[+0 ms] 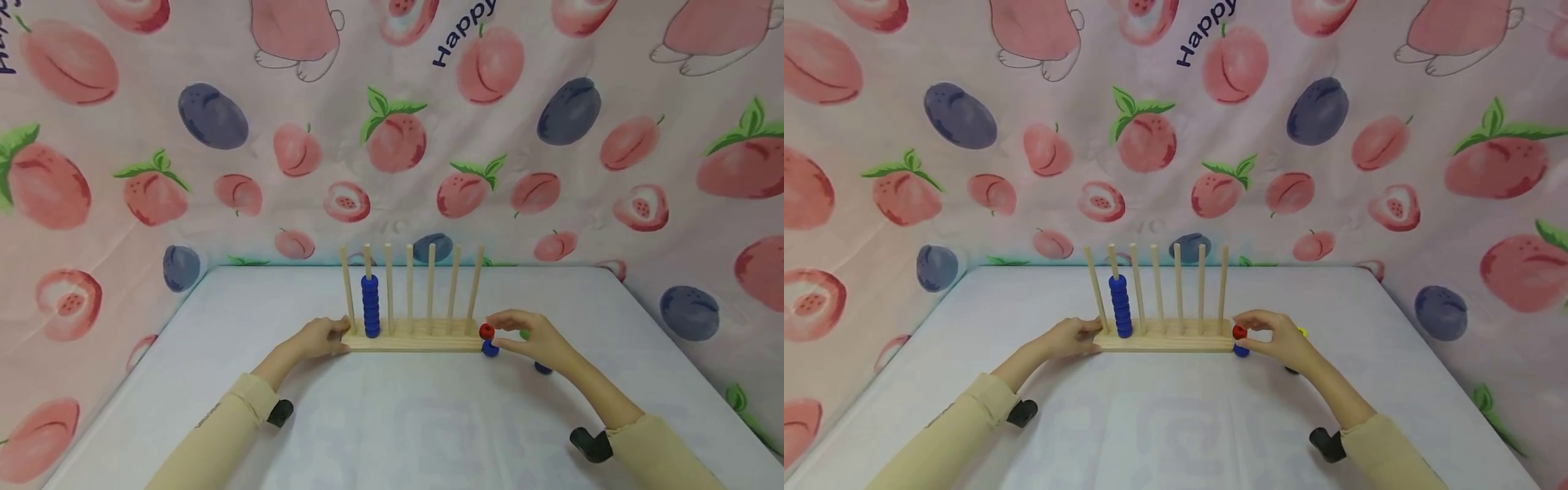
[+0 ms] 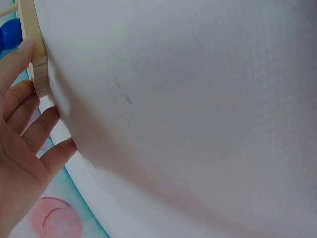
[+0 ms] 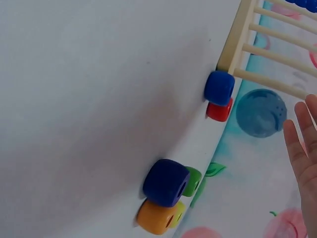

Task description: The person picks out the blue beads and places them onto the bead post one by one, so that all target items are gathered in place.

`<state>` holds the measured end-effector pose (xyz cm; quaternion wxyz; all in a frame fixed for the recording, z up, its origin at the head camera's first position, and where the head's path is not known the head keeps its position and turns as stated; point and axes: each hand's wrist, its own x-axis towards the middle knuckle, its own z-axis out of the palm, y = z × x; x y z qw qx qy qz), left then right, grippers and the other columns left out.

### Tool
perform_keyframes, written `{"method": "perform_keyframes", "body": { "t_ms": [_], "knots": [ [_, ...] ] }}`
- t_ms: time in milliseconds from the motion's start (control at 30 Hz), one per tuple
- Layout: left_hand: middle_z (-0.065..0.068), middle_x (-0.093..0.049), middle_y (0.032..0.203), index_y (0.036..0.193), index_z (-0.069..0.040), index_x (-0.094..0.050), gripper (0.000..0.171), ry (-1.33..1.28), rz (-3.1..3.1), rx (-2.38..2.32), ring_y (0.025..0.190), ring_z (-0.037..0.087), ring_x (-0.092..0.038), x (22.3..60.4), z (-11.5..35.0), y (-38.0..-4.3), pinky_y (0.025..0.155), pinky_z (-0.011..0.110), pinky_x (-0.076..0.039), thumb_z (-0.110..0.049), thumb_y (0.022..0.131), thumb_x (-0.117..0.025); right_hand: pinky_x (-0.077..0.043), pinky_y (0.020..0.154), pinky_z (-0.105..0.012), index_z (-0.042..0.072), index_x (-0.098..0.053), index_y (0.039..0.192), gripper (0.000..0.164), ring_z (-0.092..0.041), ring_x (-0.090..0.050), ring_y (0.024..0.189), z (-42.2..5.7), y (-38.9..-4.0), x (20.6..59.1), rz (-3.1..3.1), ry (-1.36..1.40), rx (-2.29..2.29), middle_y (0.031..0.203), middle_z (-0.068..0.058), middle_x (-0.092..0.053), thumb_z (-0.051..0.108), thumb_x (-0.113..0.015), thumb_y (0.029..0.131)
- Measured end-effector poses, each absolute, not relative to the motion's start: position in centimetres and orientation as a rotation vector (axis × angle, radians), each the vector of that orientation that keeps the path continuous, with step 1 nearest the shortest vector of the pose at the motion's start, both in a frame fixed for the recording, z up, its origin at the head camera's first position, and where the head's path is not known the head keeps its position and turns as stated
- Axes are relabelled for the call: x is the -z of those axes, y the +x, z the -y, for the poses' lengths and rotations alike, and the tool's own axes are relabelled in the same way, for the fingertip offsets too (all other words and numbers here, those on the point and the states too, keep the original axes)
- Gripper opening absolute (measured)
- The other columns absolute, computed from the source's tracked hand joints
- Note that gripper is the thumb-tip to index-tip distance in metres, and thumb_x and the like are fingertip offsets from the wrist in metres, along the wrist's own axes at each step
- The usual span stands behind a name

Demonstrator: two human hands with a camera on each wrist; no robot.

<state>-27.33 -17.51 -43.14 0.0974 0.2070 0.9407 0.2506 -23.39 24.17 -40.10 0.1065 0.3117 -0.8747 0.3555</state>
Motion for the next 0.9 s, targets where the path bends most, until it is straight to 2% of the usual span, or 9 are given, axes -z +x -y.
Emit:
{"method": "perform_keyframes", "body": {
  "t_ms": [433, 700, 900],
  "knots": [
    [0.018, -0.044, 0.141, 0.130, 0.001, -0.052, 0.054, 0.592, -2.790, -0.730, 0.130, 0.042, -0.041, 43.0, 17.6, -27.0, 0.109, 0.054, -0.032, -0.021, 0.084, -0.071, -0.053, 0.086, -0.048, -0.005, -0.061, 0.114, 0.038, -0.035, -0.062, 0.100, -25.5, -24.5, 41.1, 2.762, 0.939, -1.062, 0.110, -0.021, -0.066, 0.014, -0.071, 0.083],
    [0.019, -0.043, 0.141, 0.131, 0.003, -0.050, 0.055, 0.627, -2.790, -0.716, 0.131, 0.044, -0.039, 43.0, 17.6, -27.2, 0.109, 0.055, -0.032, -0.021, 0.085, -0.069, -0.052, 0.086, -0.050, -0.006, -0.060, 0.114, 0.037, -0.037, -0.062, 0.100, -25.9, -25.1, 41.6, 2.860, 0.898, -1.071, 0.109, -0.023, -0.066, 0.012, -0.070, 0.084],
    [0.020, -0.042, 0.142, 0.131, 0.003, -0.050, 0.055, 0.654, -2.777, -0.712, 0.132, 0.043, -0.037, 43.1, 17.5, -27.2, 0.109, 0.054, -0.031, -0.021, 0.086, -0.069, -0.054, 0.085, -0.048, -0.004, -0.061, 0.112, 0.039, -0.037, -0.063, 0.101, -26.1, -25.4, 42.2, 2.908, 0.898, -1.063, 0.109, -0.020, -0.066, 0.019, -0.072, 0.083]
  ]
}}
